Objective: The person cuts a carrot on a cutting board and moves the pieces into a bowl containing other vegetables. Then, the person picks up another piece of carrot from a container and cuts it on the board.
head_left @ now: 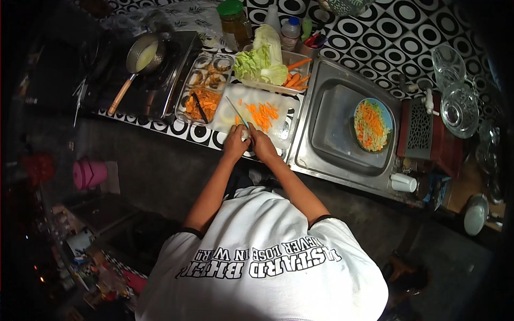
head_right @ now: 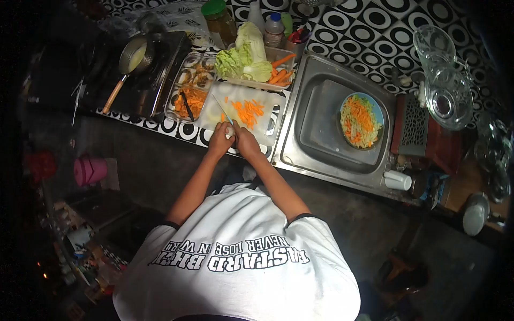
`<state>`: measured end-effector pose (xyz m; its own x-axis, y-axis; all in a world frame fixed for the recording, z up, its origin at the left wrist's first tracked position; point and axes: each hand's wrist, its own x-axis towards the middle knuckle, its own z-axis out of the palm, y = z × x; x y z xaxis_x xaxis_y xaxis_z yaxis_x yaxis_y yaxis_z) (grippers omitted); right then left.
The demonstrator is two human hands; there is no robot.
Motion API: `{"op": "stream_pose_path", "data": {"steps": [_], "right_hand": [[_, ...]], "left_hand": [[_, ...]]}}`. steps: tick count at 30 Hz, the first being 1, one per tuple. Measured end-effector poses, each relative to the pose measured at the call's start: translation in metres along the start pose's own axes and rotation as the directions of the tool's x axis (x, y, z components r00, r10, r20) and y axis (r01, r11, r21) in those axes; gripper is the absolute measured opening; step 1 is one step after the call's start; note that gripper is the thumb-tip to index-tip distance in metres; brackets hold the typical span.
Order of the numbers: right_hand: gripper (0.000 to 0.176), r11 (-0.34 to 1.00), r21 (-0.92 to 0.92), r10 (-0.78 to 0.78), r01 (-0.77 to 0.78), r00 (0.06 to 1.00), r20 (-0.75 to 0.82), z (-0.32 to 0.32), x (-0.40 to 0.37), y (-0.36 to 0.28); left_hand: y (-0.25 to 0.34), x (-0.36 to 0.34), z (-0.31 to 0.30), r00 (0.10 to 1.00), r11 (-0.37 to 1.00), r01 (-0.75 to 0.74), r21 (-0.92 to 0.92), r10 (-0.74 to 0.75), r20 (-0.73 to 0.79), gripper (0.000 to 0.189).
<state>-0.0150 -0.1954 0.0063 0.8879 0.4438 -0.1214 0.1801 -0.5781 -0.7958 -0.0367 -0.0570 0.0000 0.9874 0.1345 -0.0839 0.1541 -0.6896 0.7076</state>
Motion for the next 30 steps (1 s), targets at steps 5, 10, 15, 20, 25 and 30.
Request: {"op": "stream_pose_path", "data": {"steps": [5, 10, 15, 20, 25, 30], "right_hand": [[0.052, 0.992, 0.103, -0.075, 0.079, 0.996, -0.048, -0.008, -0.003, 0.008], [0.046, 0.99, 0.125, -0.066, 0.071, 0.997, -0.044, -0.042, -0.02, 0.003], [0.045, 0.991, 0.108, -0.077, 0.085, 0.994, -0.076, -0.064, -0.053, 0.015], [0.047, 0.997, 0.077, -0.026, 0.029, 0.999, -0.04, -0.082, -0.084, 0.01], [0.046, 0.991, 0.106, -0.075, 0.076, 0.997, -0.014, -0.074, -0.109, 0.02], [0.044, 0.998, 0.043, -0.056, 0.052, 0.991, 0.12, -0.071, -0.115, 0.02]], "left_hand": [[0.013, -0.004, 0.004, 0.997, 0.997, 0.047, 0.056, -0.044, -0.065, 0.037], [0.022, -0.006, 0.016, 0.989, 0.995, 0.051, 0.081, -0.039, -0.145, 0.033], [0.026, -0.003, 0.02, 0.989, 0.988, 0.003, 0.156, 0.02, -0.145, 0.031], [0.032, 0.007, 0.023, 0.975, 0.998, -0.055, -0.012, 0.051, -0.218, 0.019], [0.003, 0.001, 0.002, 0.898, 0.98, 0.058, -0.189, -0.134, -0.419, 0.017], [-0.013, -0.005, -0.025, 0.889, 0.968, 0.072, -0.24, -0.172, -0.424, 0.02]]}}
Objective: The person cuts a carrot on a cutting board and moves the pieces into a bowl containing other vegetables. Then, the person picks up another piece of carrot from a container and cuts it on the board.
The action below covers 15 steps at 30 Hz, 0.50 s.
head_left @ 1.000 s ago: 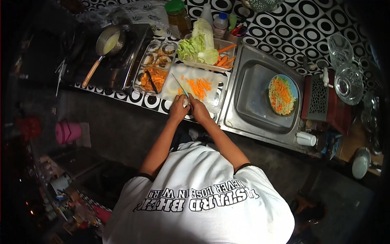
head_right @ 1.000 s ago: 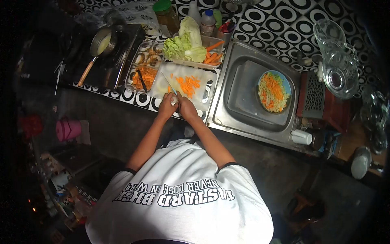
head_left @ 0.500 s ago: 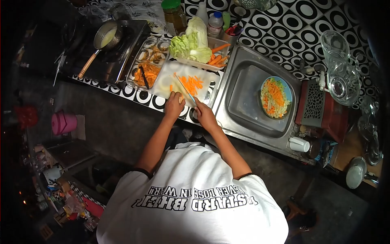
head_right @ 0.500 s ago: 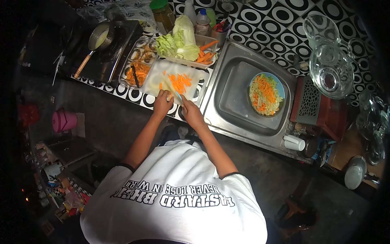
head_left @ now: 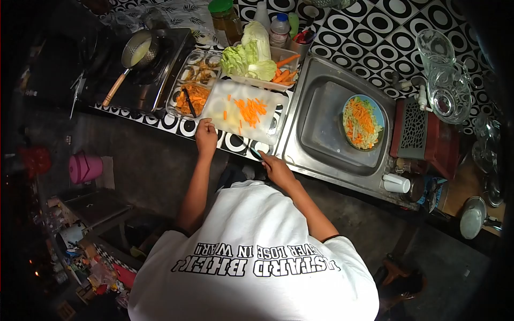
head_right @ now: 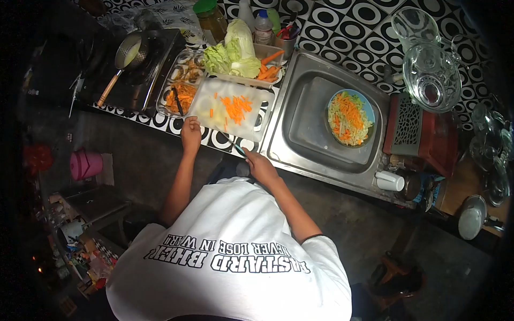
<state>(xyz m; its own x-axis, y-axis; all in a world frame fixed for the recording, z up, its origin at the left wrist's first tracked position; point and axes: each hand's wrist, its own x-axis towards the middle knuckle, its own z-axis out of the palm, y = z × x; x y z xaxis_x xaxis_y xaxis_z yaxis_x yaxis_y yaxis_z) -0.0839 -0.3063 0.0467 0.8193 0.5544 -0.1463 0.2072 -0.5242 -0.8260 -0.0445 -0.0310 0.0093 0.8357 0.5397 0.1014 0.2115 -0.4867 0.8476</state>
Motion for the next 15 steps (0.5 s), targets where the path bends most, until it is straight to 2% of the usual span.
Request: {"op": "stream_pose_path", "data": {"steps": [3, 5, 6, 7, 9, 15], "right_hand": [[0.044, 0.998, -0.056, 0.017, -0.019, 0.999, -0.041, 0.002, 0.002, 0.002], [0.044, 0.994, -0.067, 0.08, -0.087, 0.992, -0.099, 0.003, 0.004, -0.001], [0.044, 0.993, -0.072, 0.086, -0.093, 0.991, -0.104, 0.003, 0.004, -0.006], [0.045, 0.99, -0.058, 0.124, -0.132, 0.985, -0.122, 0.001, 0.004, -0.011], [0.045, 0.983, -0.047, 0.167, -0.175, 0.975, -0.146, 0.001, 0.005, -0.019], [0.045, 0.979, -0.023, 0.189, -0.204, 0.942, -0.279, 0.022, 0.004, -0.035]], "left_hand": [[0.003, 0.006, -0.007, 0.997, 1.0, -0.001, 0.006, 0.001, 0.077, 0.022], [-0.003, 0.014, -0.003, 0.977, 0.994, -0.088, 0.072, 0.072, 0.201, 0.027], [-0.003, 0.018, 0.0, 0.969, 0.987, -0.12, 0.112, 0.091, 0.231, 0.032], [-0.002, 0.022, 0.004, 0.967, 0.987, -0.122, 0.103, 0.095, 0.237, 0.032], [0.0, 0.029, 0.011, 0.952, 0.967, -0.159, 0.196, 0.098, 0.289, 0.031], [0.003, 0.048, 0.024, 0.931, 0.98, -0.038, 0.197, -0.037, 0.364, 0.023]]}}
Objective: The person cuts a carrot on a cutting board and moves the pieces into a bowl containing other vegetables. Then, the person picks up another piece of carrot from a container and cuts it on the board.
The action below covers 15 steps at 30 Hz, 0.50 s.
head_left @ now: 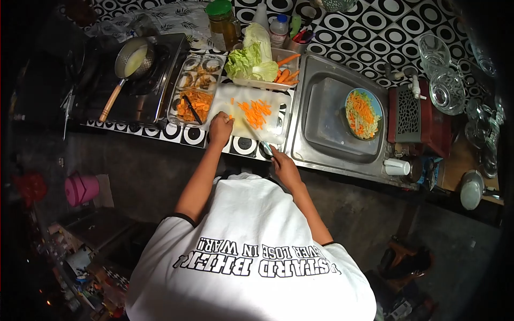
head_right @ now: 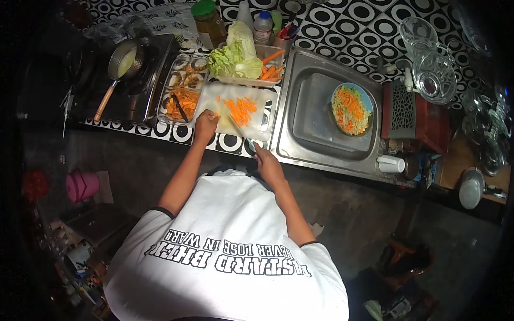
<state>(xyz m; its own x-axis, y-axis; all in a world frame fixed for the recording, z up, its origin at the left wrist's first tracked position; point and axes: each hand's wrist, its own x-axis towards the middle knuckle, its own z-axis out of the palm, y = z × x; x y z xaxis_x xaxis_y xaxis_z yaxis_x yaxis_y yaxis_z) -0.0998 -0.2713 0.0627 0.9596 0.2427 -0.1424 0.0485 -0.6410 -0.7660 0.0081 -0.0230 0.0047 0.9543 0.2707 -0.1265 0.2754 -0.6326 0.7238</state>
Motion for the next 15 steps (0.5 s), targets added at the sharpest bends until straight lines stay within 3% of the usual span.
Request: {"op": "stream_pose_path", "data": {"steps": [3, 5, 6, 8, 11, 12, 15], "right_hand": [[0.046, 1.0, 0.006, 0.003, -0.003, 0.998, -0.068, 0.012, -0.006, -0.008], [0.047, 0.999, 0.028, 0.032, -0.03, 0.995, -0.093, 0.019, -0.011, -0.015], [0.047, 0.998, 0.031, 0.05, -0.047, 0.993, -0.103, 0.022, -0.013, -0.019], [0.048, 0.997, 0.038, 0.077, -0.072, 0.986, -0.151, 0.03, -0.015, -0.026], [0.049, 0.985, 0.069, 0.169, -0.16, 0.97, -0.172, 0.041, -0.018, -0.035], [0.049, 0.972, 0.067, 0.231, -0.223, 0.961, -0.151, 0.044, -0.02, -0.037], [0.046, 0.975, 0.128, 0.211, -0.183, 0.945, -0.251, 0.062, -0.019, -0.038]], "left_hand": [[-0.005, 0.004, 0.004, 0.998, 0.998, -0.056, 0.03, 0.055, 0.033, 0.018], [0.001, 0.0, -0.003, 0.966, 0.966, -0.242, 0.087, 0.232, 0.111, 0.016], [-0.001, 0.001, -0.006, 0.962, 0.964, -0.251, 0.084, 0.239, 0.13, 0.016], [-0.005, 0.003, -0.014, 0.839, 0.858, -0.512, 0.043, 0.489, 0.24, 0.013], [-0.005, 0.006, -0.019, 0.794, 0.812, -0.584, 0.023, 0.564, 0.227, 0.013], [-0.005, 0.005, -0.019, 0.786, 0.807, -0.59, 0.017, 0.569, 0.241, 0.013], [-0.005, 0.001, -0.021, 0.939, 0.943, -0.323, -0.085, 0.33, 0.092, 0.014]]}}
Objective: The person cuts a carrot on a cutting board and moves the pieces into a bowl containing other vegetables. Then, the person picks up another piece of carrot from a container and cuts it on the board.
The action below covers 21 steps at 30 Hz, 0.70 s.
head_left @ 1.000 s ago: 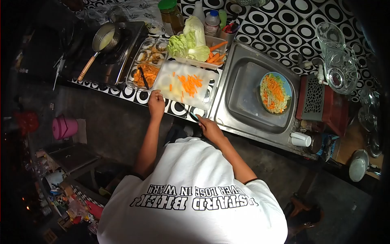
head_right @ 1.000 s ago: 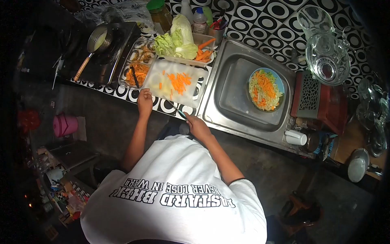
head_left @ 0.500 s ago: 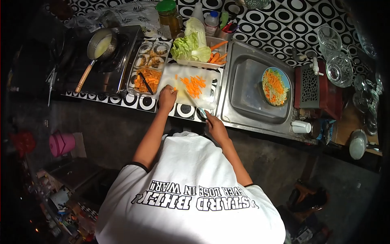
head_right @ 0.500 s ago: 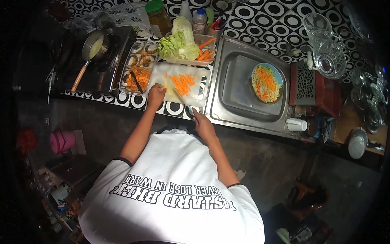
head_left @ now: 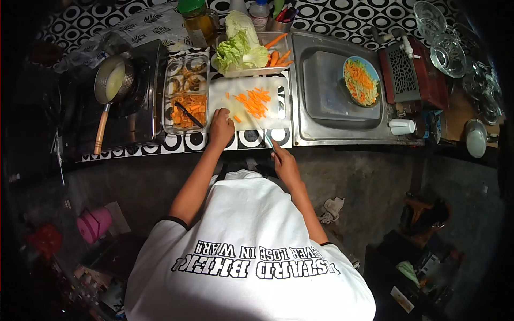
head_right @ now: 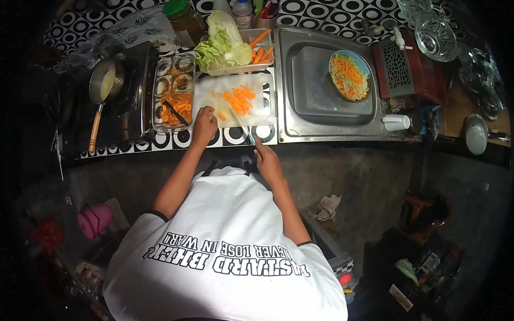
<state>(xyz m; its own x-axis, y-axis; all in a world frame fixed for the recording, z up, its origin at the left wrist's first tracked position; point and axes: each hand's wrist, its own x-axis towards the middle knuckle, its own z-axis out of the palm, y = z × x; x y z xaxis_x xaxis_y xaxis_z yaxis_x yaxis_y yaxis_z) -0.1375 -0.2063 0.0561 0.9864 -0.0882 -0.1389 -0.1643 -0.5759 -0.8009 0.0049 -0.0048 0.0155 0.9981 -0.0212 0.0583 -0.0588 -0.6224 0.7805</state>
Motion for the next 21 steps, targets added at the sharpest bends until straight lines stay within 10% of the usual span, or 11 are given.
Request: {"op": "stream_pose_path", "data": {"steps": [7, 21], "right_hand": [[0.046, 0.999, -0.021, 0.031, -0.029, 0.995, 0.093, 0.008, 0.004, -0.005], [0.049, 0.991, -0.081, -0.087, 0.11, 0.965, 0.248, 0.003, 0.035, -0.017]], "left_hand": [[-0.013, 0.001, 0.013, 0.797, 0.765, 0.599, -0.237, -0.539, 0.272, 0.016], [-0.005, 0.005, 0.023, 0.649, 0.519, 0.739, -0.429, -0.72, 0.245, 0.007]]}}
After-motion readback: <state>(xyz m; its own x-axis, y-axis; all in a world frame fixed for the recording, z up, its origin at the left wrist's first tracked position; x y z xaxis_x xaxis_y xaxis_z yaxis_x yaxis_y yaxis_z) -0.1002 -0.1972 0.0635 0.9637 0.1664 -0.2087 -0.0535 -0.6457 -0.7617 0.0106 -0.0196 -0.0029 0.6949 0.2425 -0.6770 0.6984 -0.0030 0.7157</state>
